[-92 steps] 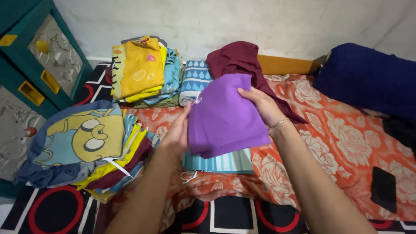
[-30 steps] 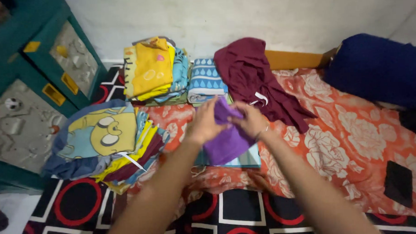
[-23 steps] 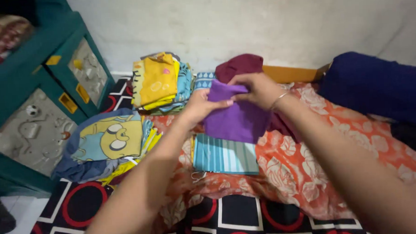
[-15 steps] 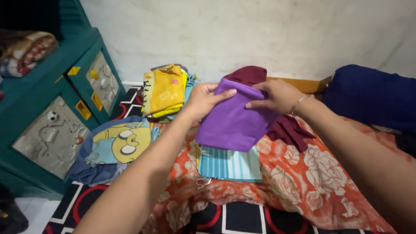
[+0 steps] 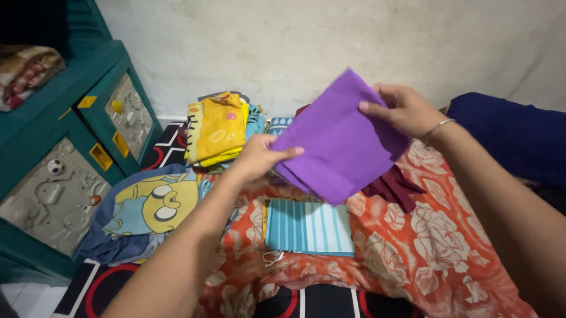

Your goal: The person folds a purple cloth and a yellow cartoon-patterned cloth on a bed, smoothing and stacking them with other folded items.

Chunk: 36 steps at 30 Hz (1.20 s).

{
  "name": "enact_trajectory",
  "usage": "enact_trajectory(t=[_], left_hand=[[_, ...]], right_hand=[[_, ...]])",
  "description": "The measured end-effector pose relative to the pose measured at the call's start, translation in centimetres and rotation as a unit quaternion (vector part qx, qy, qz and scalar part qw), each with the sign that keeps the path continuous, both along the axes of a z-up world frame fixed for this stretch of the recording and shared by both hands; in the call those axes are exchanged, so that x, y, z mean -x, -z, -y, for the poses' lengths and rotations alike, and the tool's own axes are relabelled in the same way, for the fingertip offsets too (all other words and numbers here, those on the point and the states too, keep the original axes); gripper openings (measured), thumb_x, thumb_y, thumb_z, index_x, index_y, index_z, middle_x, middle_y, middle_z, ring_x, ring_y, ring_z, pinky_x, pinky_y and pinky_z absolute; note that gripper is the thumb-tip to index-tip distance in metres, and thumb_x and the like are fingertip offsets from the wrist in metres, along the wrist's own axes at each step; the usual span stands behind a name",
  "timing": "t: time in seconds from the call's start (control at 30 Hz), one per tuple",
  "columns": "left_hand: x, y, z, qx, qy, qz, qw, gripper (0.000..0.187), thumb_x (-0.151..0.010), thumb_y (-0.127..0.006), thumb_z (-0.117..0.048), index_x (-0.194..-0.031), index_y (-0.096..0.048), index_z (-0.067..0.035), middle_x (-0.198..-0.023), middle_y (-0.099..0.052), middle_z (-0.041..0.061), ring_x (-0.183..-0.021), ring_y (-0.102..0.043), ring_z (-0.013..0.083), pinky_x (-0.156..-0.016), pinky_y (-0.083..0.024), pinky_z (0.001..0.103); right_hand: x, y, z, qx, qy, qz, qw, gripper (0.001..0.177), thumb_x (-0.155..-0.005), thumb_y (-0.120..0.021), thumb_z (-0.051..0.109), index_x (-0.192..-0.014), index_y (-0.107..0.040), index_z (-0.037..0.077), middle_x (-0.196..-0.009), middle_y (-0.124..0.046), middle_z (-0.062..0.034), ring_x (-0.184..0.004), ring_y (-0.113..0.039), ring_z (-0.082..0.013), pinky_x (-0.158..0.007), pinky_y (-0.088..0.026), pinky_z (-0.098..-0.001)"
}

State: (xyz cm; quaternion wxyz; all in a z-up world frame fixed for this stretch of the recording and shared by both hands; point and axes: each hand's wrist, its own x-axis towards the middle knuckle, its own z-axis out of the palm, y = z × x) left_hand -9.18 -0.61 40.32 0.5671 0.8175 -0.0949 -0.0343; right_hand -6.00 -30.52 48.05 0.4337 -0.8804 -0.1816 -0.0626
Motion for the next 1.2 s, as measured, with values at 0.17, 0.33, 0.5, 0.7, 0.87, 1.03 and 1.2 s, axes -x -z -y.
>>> enact_trajectory(t=[0.17,0.33,0.5,0.7,0.87,1.03,1.2], left_hand=[[-3.0,1.5,0.9,-0.010,-0.029,0.128,0.991,0.038,-0.072,-0.091,-0.037,-0.106,-0.081,-0.025,-0.086,-0.074,0.001,-0.085,-0.067,0.0178,-0.073,-0.048,0.029],[-0.5,-1.1,1.7,-0.105,-0.029,0.170,0.979,0.035,-0.071,-0.089,-0.038,-0.104,-0.078,-0.035,-0.099,-0.078,-0.004,-0.107,-0.072,0.0221,-0.087,-0.054,0.032],[-2.7,1.6,0.8,-0.043,-0.018,0.120,0.992,0.085,-0.054,-0.098,-0.040,-0.127,-0.055,-0.036,-0.107,-0.076,0.003,-0.119,-0.067,0.0241,-0.102,-0.050,0.038],[-0.2,-0.3,1.1,-0.078,0.073,0.122,0.987,0.090,-0.066,-0.088,-0.024,-0.142,-0.041,-0.031,-0.110,-0.076,0.011,-0.116,-0.068,0.0341,-0.099,-0.050,0.047],[1.3,-1.9,0.1,-0.201,0.061,0.092,0.973,0.089,-0.064,-0.086,-0.024,-0.143,-0.047,-0.034,-0.116,-0.074,0.011,-0.122,-0.065,0.0320,-0.105,-0.049,0.047],[1.1,-1.8,0.7,-0.136,0.051,0.121,0.982,0.078,-0.069,-0.079,-0.014,-0.139,-0.052,-0.034,-0.110,-0.075,0.016,-0.118,-0.067,0.0381,-0.102,-0.051,0.048],[-1.5,-0.5,0.4,0.009,0.050,0.135,0.990,0.085,-0.071,-0.081,-0.006,-0.146,-0.049,-0.027,-0.091,-0.076,0.012,-0.092,-0.074,0.0286,-0.088,-0.056,0.044]], right_hand=[[-1.7,1.2,-1.5,0.187,0.019,0.042,0.981,0.076,-0.064,-0.094,0.025,-0.130,-0.059,0.008,-0.113,-0.066,-0.0176,-0.103,-0.065,-0.0404,-0.092,-0.051,-0.0524],[0.8,2.0,-8.0,0.257,-0.079,0.084,0.960,0.075,-0.069,-0.092,0.039,-0.133,-0.064,0.013,-0.126,-0.070,-0.0157,-0.119,-0.064,-0.0424,-0.105,-0.050,-0.0531],[-2.0,3.7,-6.3,0.294,-0.018,0.048,0.954,0.019,-0.084,-0.075,0.039,-0.101,-0.077,0.032,-0.089,-0.080,0.0081,-0.099,-0.075,-0.0235,-0.090,-0.057,-0.0431],[1.7,0.7,-8.1,0.207,-0.082,0.009,0.975,0.036,-0.076,-0.085,0.030,-0.109,-0.074,0.022,-0.098,-0.081,-0.0037,-0.104,-0.075,-0.0307,-0.094,-0.056,-0.0474],[-0.1,1.7,-6.3,0.239,-0.039,0.028,0.970,0.043,-0.076,-0.082,0.022,-0.116,-0.068,0.020,-0.105,-0.079,-0.0095,-0.110,-0.070,-0.0380,-0.096,-0.052,-0.0532],[1.4,1.5,-7.6,0.289,-0.071,0.002,0.955,0.069,-0.071,-0.089,0.024,-0.132,-0.056,0.026,-0.110,-0.077,-0.0168,-0.113,-0.067,-0.0457,-0.102,-0.051,-0.0591],[-0.3,2.2,-6.7,0.423,-0.041,0.019,0.905,0.051,-0.074,-0.083,0.038,-0.121,-0.068,0.023,-0.105,-0.078,-0.0131,-0.109,-0.070,-0.0393,-0.097,-0.055,-0.0546]])
